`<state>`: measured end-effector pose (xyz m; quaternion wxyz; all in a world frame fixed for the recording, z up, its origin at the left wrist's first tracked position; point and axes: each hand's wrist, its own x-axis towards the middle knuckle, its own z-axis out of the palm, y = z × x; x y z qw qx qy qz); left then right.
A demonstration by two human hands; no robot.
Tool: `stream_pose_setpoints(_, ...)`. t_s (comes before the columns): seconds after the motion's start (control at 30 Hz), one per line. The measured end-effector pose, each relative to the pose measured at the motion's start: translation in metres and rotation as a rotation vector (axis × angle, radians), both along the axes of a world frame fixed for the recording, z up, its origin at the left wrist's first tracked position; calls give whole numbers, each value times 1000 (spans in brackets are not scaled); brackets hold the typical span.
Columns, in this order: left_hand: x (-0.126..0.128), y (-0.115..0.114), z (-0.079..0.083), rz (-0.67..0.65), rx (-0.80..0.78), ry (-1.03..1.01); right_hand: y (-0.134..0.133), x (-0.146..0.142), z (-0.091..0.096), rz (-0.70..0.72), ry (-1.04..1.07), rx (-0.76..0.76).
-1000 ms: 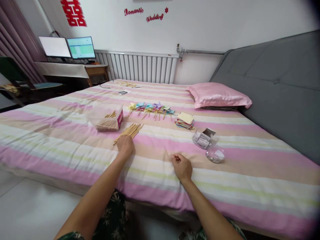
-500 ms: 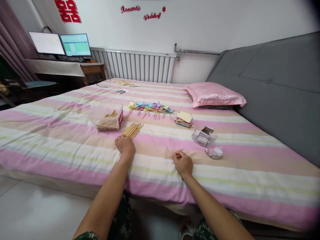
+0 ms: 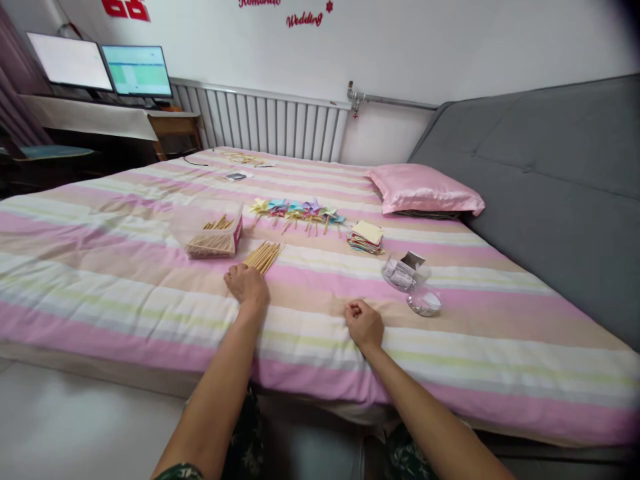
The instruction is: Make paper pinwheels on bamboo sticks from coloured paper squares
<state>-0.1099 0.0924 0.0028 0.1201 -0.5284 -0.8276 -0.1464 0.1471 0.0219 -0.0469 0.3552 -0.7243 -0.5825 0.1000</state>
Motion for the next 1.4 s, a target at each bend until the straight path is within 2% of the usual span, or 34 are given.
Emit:
stream_pose_setpoints(0.23,7,3,3,29,32,23,2,1,1,0,13,0)
stream_pose_setpoints(0.43,9,1,14,56,95,-1,5,2,3,-7,16,8)
stream_pose_setpoints(0.67,17,-8,27,-22,168,-59,7,2,2,-14,5,10)
stream_pose_setpoints(0.87,29,-15,27,-217,215,-157,7,2,3,-7,12,14)
stream_pose_setpoints(1.0,47,-19,20,-331,169,-239,7,3,3,-2,23,12)
stream_pose_setpoints(1.13,67,-25,12,-436,102,-193,6,2,3,3,29,8)
stream_pose_setpoints(1.27,73,-28,10,-411,-36,-172,6,2,5,6,37,-5)
stream_pose_setpoints(1.4,67,-29,12,-346,-144,-133,6,3,6,14,51,-38)
